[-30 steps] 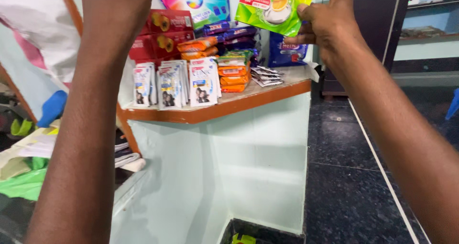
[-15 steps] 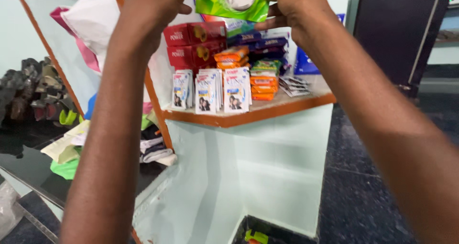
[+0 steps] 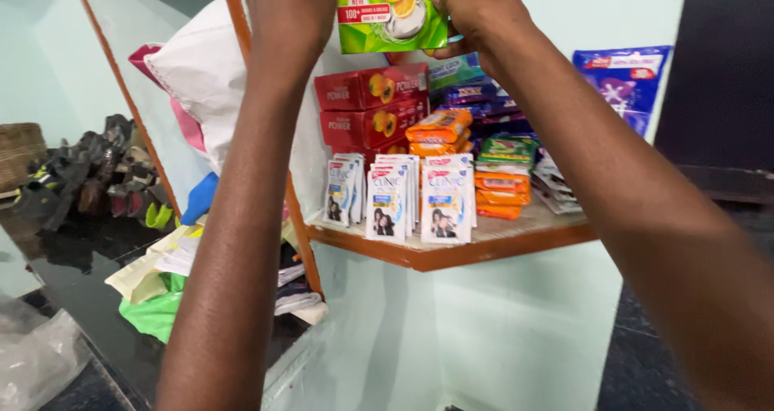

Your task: The person picks up various packaged household items from the floor and places them onto a wall-mounted shelf. Items handled include Rin Matic, Surf Excel, Vim, and Clinic sachets. The person arranges the items in neat rows on the shelf.

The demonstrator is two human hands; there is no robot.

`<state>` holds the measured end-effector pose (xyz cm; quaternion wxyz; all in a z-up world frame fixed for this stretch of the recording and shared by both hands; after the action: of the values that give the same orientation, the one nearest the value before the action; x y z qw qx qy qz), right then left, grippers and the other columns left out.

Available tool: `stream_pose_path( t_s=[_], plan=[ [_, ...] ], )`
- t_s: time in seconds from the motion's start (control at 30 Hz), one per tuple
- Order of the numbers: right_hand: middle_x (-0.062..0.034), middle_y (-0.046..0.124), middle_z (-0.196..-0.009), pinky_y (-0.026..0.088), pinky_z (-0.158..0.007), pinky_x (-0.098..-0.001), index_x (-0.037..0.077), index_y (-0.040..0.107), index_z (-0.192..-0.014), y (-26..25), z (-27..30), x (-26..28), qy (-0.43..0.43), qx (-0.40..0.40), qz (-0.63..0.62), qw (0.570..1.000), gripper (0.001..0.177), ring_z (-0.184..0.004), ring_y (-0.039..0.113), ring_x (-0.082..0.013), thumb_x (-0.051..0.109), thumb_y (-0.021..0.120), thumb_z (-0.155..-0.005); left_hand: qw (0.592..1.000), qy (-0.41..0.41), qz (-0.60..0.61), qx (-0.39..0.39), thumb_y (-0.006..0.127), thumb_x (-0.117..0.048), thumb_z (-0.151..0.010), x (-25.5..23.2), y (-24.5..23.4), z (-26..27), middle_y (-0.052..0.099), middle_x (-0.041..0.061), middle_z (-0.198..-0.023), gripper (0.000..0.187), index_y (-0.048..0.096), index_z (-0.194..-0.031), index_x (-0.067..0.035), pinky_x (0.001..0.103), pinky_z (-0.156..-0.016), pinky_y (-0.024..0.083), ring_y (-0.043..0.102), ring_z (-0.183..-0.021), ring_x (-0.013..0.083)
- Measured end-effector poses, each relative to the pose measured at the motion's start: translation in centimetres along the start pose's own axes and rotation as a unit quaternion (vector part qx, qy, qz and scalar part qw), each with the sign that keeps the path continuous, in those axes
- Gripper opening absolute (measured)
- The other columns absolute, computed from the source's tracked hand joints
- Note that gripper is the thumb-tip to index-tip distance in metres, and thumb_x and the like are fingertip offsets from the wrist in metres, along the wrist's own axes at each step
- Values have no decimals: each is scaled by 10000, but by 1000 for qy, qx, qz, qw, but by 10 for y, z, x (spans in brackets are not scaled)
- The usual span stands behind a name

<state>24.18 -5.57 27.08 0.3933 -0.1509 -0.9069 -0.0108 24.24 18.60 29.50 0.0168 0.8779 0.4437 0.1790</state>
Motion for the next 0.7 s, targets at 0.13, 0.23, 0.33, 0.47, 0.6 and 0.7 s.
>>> stream_pose_path(
  t_s=[0.13, 0.23, 0.33, 0.47, 0.6, 0.7],
  plan=[
    [-110, 730, -910, 598, -434, -315, 34, 542, -1239, 20, -31, -9, -27, -5, -14, 1000, 335, -637, 734, -183, 91, 665, -933, 1000, -15, 3, 27, 678, 27, -727, 11, 5, -4, 705, 207, -789, 122, 688, -849, 19, 526, -659, 510, 675, -751, 429],
    [-113, 730, -910, 549, -422, -296, 78, 515, -1306, 31, -42, -18, -61, -28, 30, 997, 419, -588, 698, -178, 93, 705, -933, 1000, -4, 25, 2, 630, 79, -714, 8, -1, -2, 744, 167, -848, 223, 728, -889, -17, 509, -696, 526, 698, -806, 403],
    [-127, 738, -918, 507, -437, -291, 89, 517, -1358, 37, -47, -28, -28, -16, 56, 998, 412, -579, 673, -183, 125, 701, -991, 1000, 9, 27, 1, 651, 93, -732, 2, -5, 8, 749, 165, -893, 219, 727, -907, -14, 506, -755, 531, 694, -876, 406],
    [-110, 739, -940, 513, -445, -305, 153, 454, -1414, 44, -43, -26, -16, 16, 36, 999, 493, -625, 699, -151, 90, 651, -967, 994, -79, 14, 72, 673, 58, -761, 4, -4, 8, 764, 138, -922, 238, 759, -943, -69, 485, -792, 550, 715, -883, 370],
    [-97, 753, -974, 569, -513, -309, 164, 467, -1410, 45, -37, -24, -16, 35, 66, 997, 472, -682, 713, -137, 98, 642, -976, 992, -97, -17, 78, 679, 70, -736, 0, -2, 12, 748, 177, -902, 240, 739, -943, -35, 500, -792, 543, 699, -882, 399],
    [-111, 747, -957, 602, -525, -308, 156, 484, -1397, 47, -34, -21, -19, 47, 56, 997, 432, -678, 727, -136, 90, 610, -989, 990, -95, -36, 99, 674, 83, -740, -4, -3, 13, 735, 202, -915, 255, 726, -966, -23, 512, -803, 536, 690, -903, 415]
  ],
)
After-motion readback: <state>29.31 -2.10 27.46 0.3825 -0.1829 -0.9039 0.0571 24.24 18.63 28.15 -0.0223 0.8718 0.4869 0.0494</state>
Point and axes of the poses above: each hand's wrist, its own z-axis away from the middle knuckle, its own y-axis out of the palm, x = y × z, the point moved 3 cm from there along -z, towards the middle knuckle
